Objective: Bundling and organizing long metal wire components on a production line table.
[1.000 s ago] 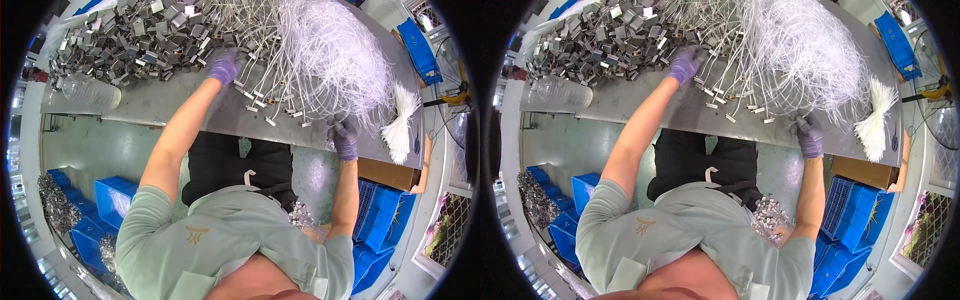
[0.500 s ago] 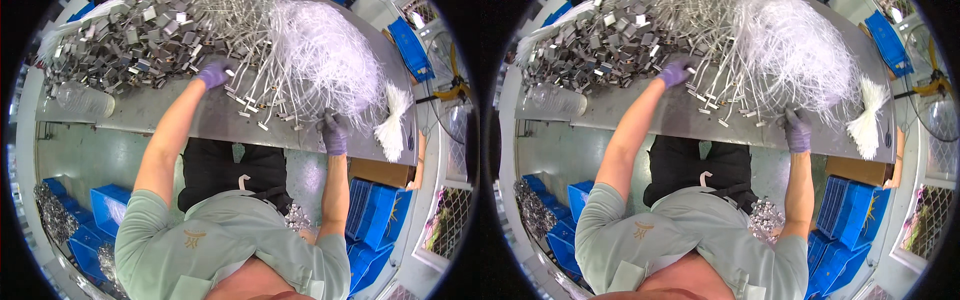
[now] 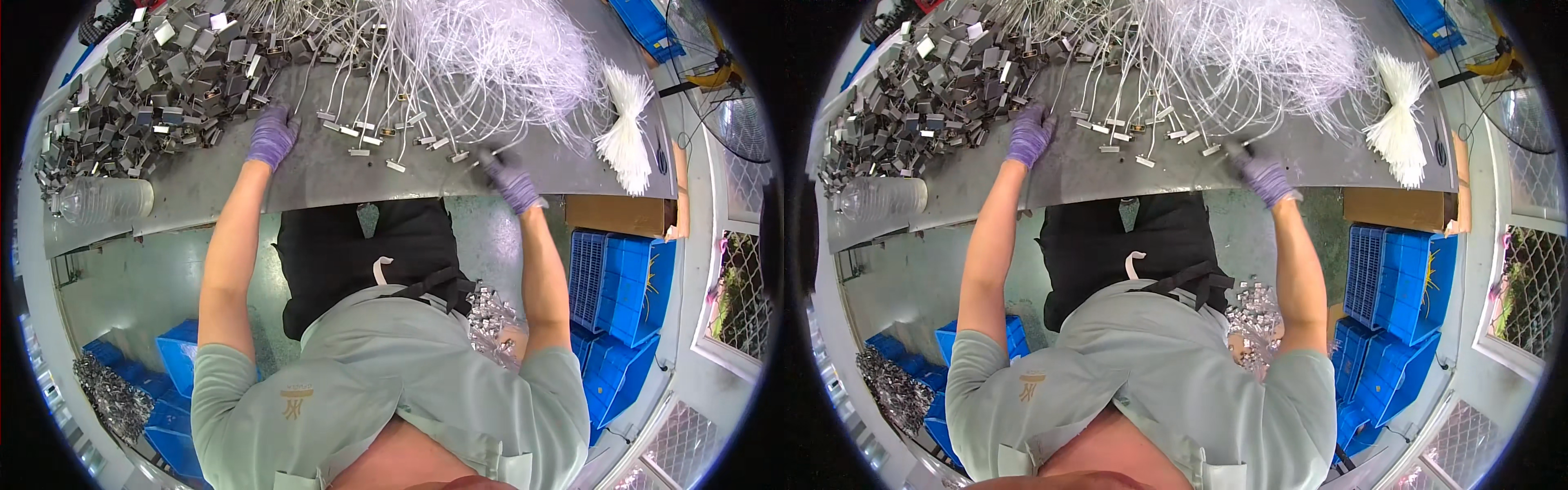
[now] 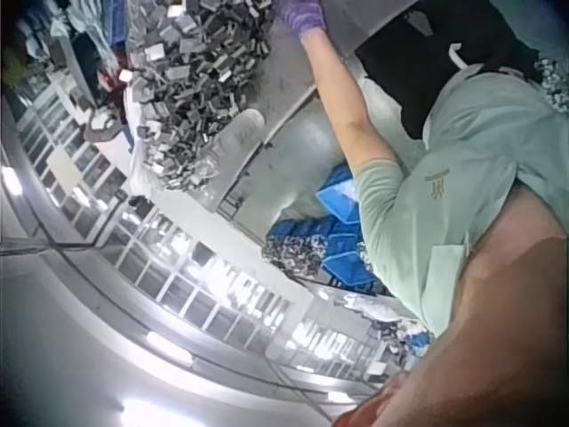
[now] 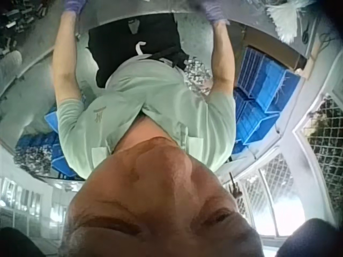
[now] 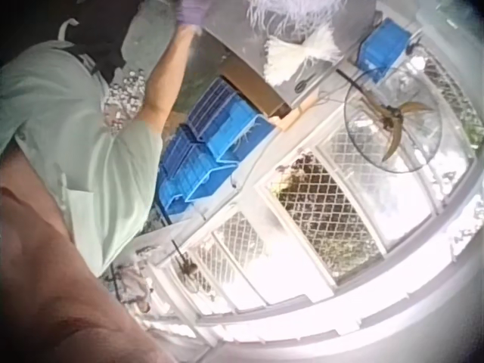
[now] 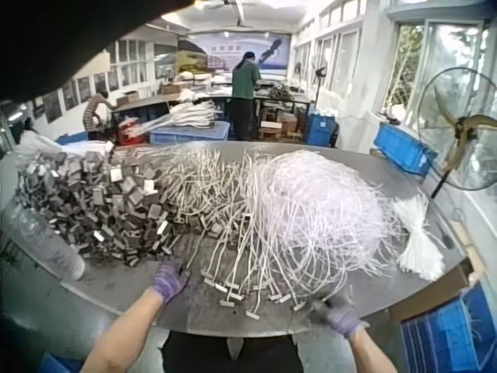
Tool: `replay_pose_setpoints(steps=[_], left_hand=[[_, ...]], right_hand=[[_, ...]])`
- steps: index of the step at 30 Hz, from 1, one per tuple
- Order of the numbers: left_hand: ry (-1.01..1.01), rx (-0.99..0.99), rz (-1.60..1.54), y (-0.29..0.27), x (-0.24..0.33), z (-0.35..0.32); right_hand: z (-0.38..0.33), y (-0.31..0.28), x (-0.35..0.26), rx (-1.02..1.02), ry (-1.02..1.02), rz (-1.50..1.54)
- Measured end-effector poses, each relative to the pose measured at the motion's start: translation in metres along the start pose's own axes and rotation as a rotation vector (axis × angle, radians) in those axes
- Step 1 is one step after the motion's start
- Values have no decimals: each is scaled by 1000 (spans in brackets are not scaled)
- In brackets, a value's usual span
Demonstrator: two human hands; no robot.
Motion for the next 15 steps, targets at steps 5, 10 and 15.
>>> replay_pose_setpoints(steps=[5,10,15], left_hand=[[-7,114,13,-2,1,-9],[-14,118,-43,3,-8,-14],[39,205,-74,0,-10,-22]], right_hand=[[-46,47,-25,-81,302,198],[-70,55,-15,-99,386,366],[-93,-1,-41,-40,329,517]])
Point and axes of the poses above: each hand's wrist, its own z-axis towards the middle knuckle, its own y-axis out of the palm, x = y × z, the point moved 7 cm from there along z, towards the middle knuckle, and after that the axes turned 5 degrees about x, right-handed, at the moved point
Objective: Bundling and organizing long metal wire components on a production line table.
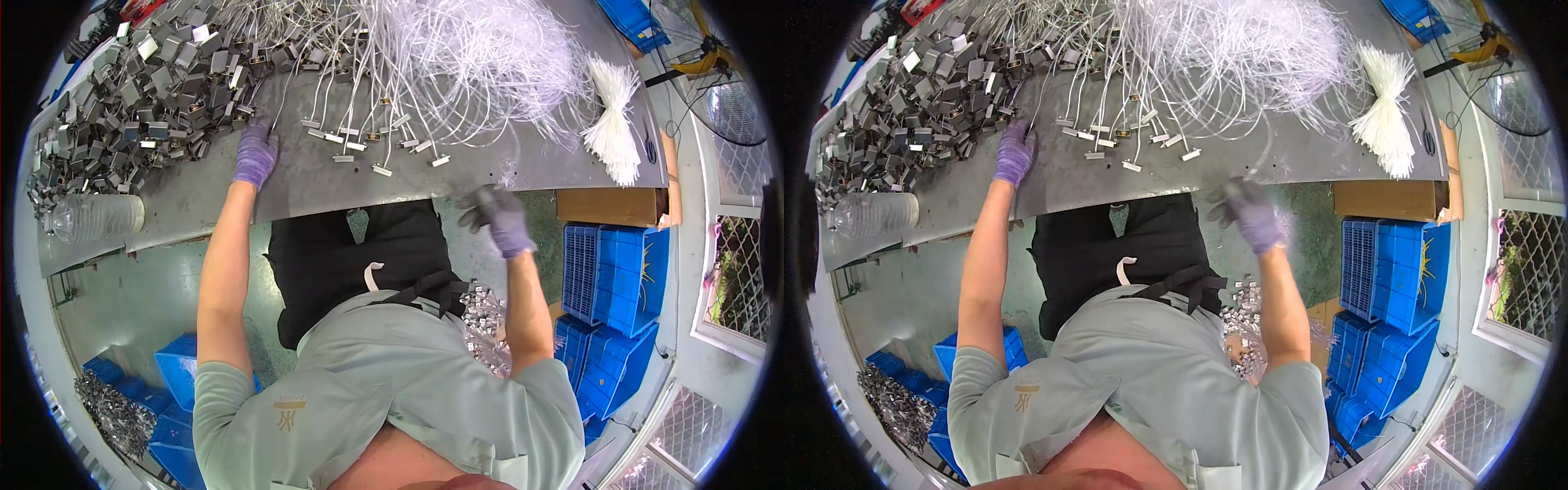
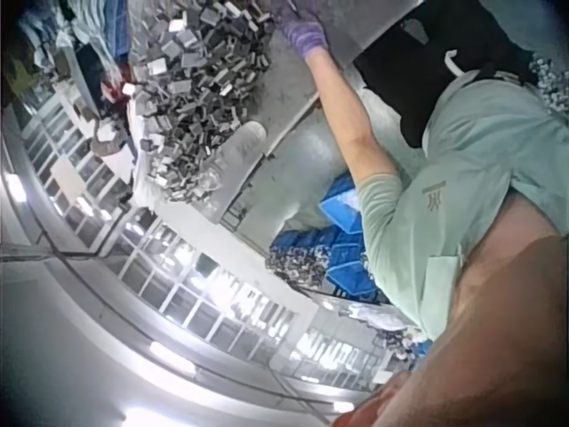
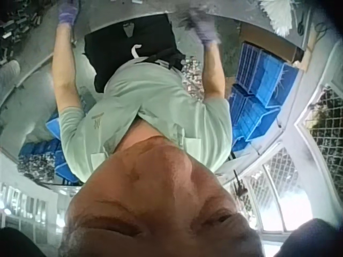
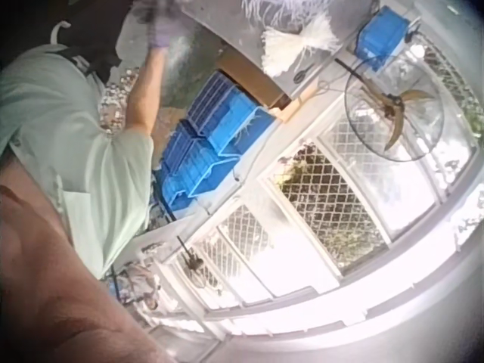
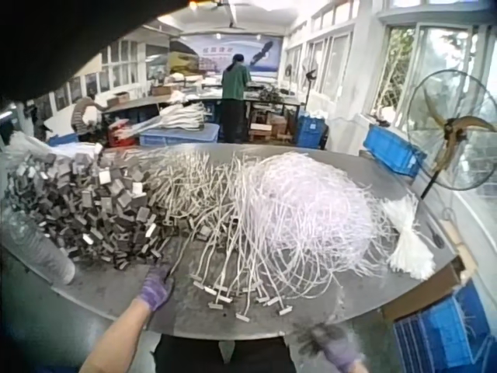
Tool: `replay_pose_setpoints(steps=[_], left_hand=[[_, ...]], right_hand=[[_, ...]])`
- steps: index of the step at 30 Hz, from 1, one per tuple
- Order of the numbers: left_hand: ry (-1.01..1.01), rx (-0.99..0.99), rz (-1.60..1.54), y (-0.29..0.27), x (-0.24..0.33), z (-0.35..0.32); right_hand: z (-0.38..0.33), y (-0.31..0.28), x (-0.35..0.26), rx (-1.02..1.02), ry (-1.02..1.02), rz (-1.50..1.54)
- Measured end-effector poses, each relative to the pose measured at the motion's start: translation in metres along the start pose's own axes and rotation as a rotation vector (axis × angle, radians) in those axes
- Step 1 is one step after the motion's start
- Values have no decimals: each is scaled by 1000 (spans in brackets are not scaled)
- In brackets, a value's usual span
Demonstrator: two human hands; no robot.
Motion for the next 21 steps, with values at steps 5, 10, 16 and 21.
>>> replay_pose_setpoints(steps=[5,10,16,21], left_hand=[[-23,-6,-42,-1,-1,0],[-7,2,-51,3,2,5],[-203,-50,-301,-16,-3,-4],[-222,-124,-348,-42,19,-25]], right_hand=[[-38,-123,-83,486,-515,88],[-56,-208,-133,550,-892,498],[45,-130,-72,395,-486,79],[117,-128,48,421,-402,-277]])
Point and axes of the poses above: each hand's wrist, its own z-axis towards the middle knuckle, its own y-axis out of the palm, x = y × z, the point moved 7 cm from there along z, towards the middle knuckle, and after that the axes turned 5 degrees about x, right-handed, at the moved point
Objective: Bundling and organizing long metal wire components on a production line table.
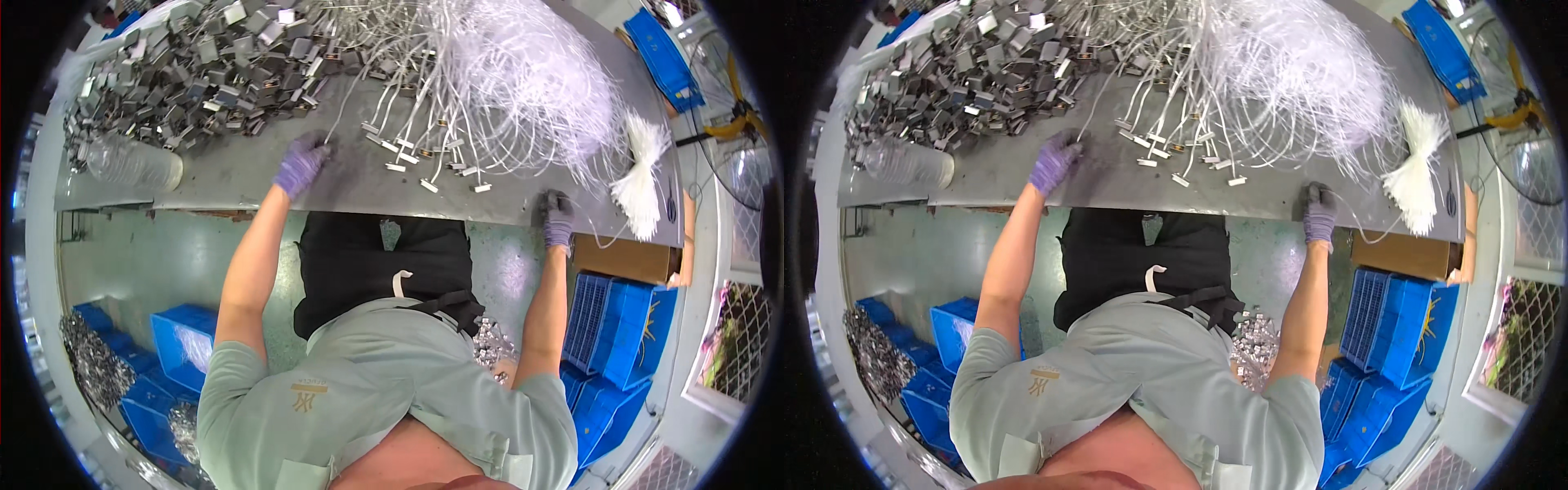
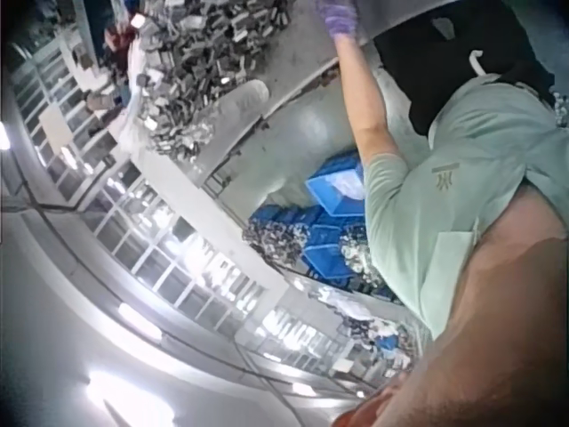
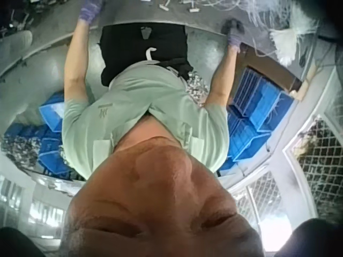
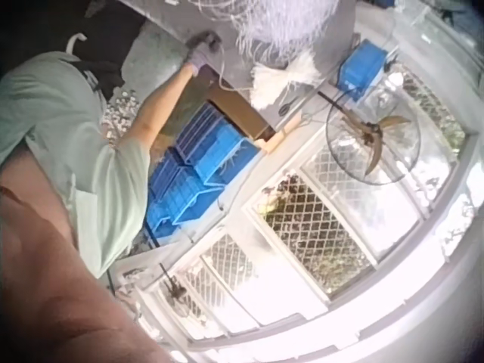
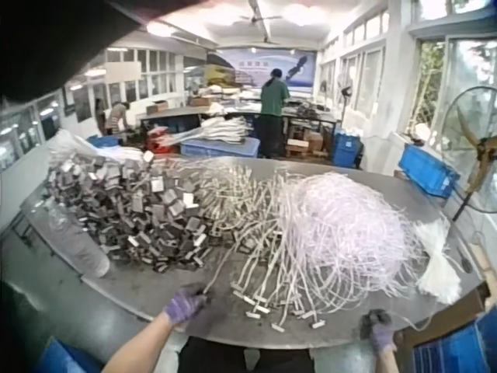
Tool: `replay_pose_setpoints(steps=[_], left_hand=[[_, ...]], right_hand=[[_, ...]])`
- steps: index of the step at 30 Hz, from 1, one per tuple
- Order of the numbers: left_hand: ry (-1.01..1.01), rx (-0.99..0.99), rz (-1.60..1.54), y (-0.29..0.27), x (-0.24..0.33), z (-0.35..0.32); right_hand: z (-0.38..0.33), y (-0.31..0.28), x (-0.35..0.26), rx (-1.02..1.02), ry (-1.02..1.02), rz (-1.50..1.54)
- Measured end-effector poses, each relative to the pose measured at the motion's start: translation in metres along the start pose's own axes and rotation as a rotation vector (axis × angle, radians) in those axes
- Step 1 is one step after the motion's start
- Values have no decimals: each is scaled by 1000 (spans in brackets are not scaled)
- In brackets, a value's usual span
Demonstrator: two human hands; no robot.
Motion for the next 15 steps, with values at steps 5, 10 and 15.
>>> replay_pose_setpoints(steps=[5,10,15], left_hand=[[-524,-60,-572,-30,21,-75],[-478,95,-958,-40,18,-152],[-566,130,-1415,-48,17,-242]], right_hand=[[-29,52,-105,-68,239,343],[-98,178,-154,-580,74,166],[-167,298,-210,-926,408,626]])
Point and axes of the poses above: each hand's wrist, its own z-axis towards the middle knuckle, its own y-axis out of the palm, x = y × z, the point moved 7 cm from there along z, towards the middle knuckle, and after that the axes turned 5 degrees about x, right-handed, at the moved point
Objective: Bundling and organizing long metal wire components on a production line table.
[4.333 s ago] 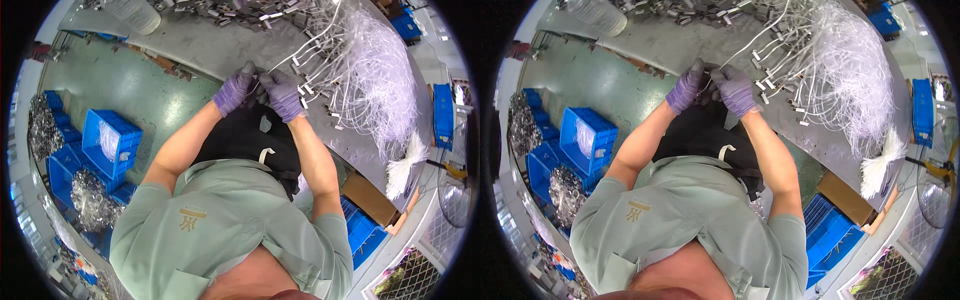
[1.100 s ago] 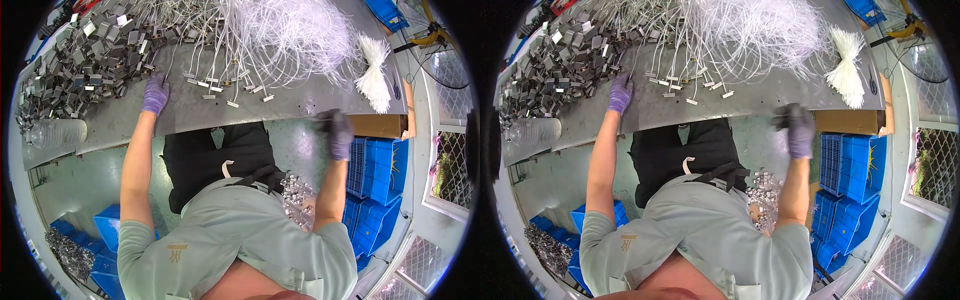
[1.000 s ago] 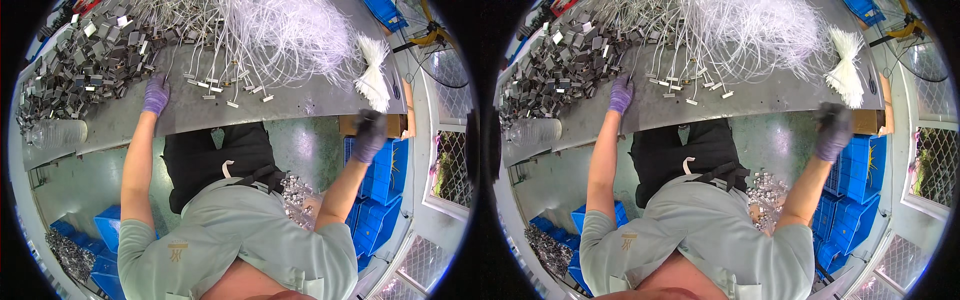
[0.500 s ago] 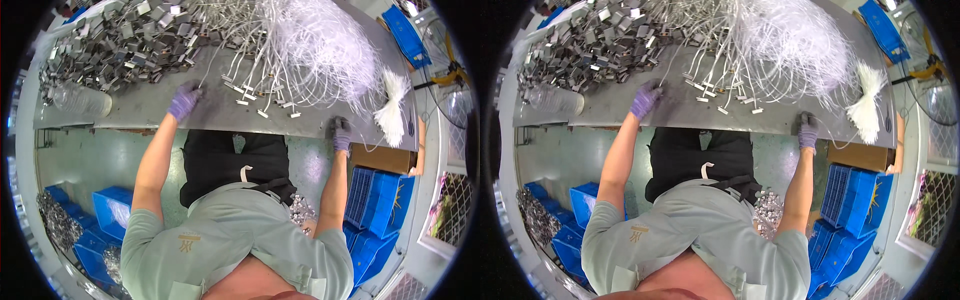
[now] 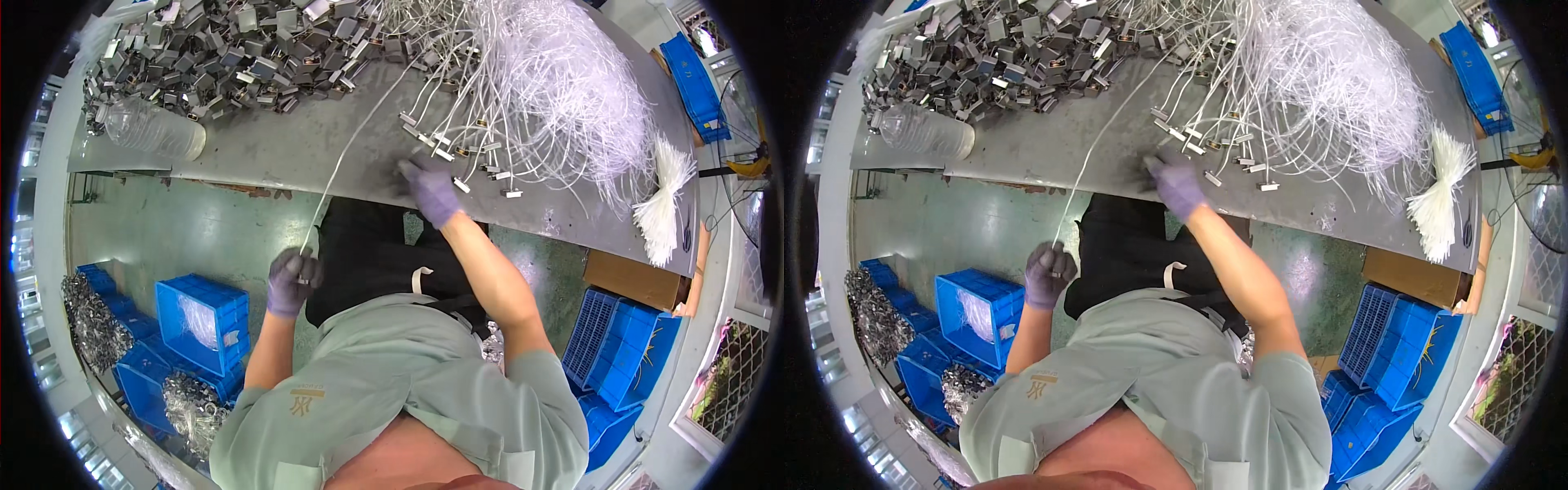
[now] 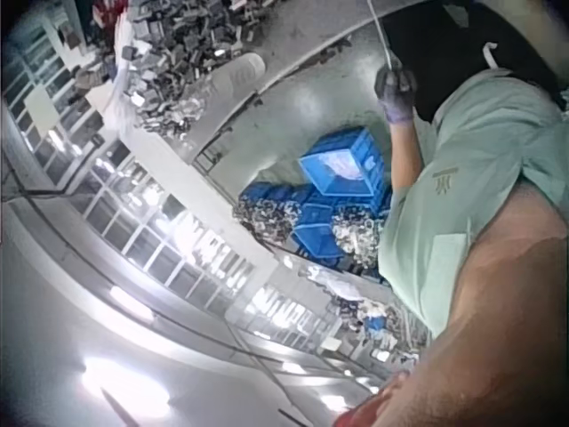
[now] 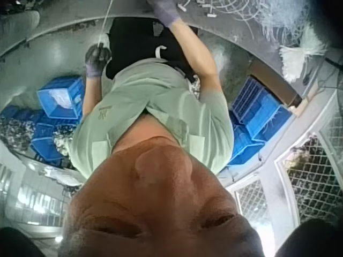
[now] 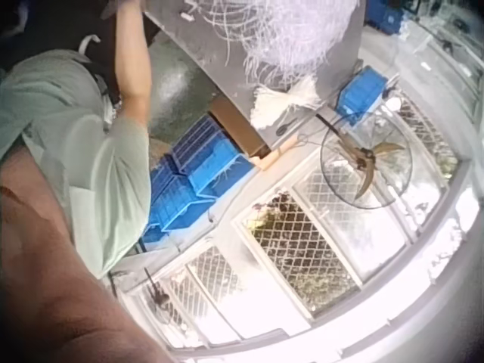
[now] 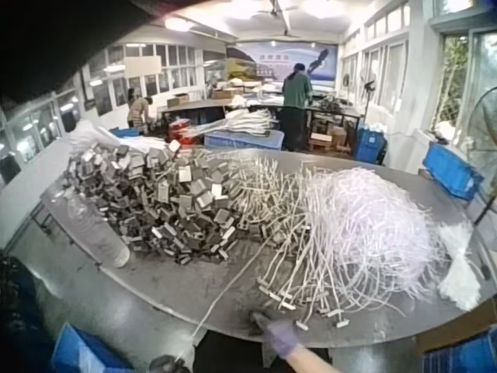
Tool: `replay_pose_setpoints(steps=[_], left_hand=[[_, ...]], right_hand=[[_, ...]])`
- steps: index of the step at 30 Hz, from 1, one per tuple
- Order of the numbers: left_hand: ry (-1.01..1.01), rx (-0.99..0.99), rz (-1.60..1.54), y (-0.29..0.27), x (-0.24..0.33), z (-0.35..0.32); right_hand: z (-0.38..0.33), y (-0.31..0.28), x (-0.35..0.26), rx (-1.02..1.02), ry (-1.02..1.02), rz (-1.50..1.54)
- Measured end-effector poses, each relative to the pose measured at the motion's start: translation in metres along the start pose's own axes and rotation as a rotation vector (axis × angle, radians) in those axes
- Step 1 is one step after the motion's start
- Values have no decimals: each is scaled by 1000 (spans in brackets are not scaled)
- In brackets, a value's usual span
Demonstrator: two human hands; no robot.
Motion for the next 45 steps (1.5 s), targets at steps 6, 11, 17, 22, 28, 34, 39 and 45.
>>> replay_pose_setpoints(steps=[6,11,17,22,28,34,39,45], left_hand=[[-27,29,80,-50,-13,-62],[-49,182,139,-94,-17,-72],[17,222,212,-116,-11,-61],[32,276,222,-124,-7,-58],[13,232,278,-110,-2,-56],[16,76,286,-44,-7,-20],[11,208,502,-35,-12,-10],[63,203,573,20,7,22]], right_hand=[[124,-32,37,218,-317,-225],[62,-33,-86,376,-288,279],[46,-63,-130,383,-517,313],[35,-65,-133,482,-478,307],[39,-58,-116,369,-392,134],[50,-24,-30,150,-426,-458],[3,6,-93,92,-153,-388],[-3,12,-82,94,-131,-366]])
Point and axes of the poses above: each hand's wrist, its own z-axis towards the middle knuckle, its own y-axis out of the palm, x = y × z, the point moved 7 cm from there along z, towards the middle knuckle, and after that the axes turned 5 degrees about x, right-handed, at the moved point
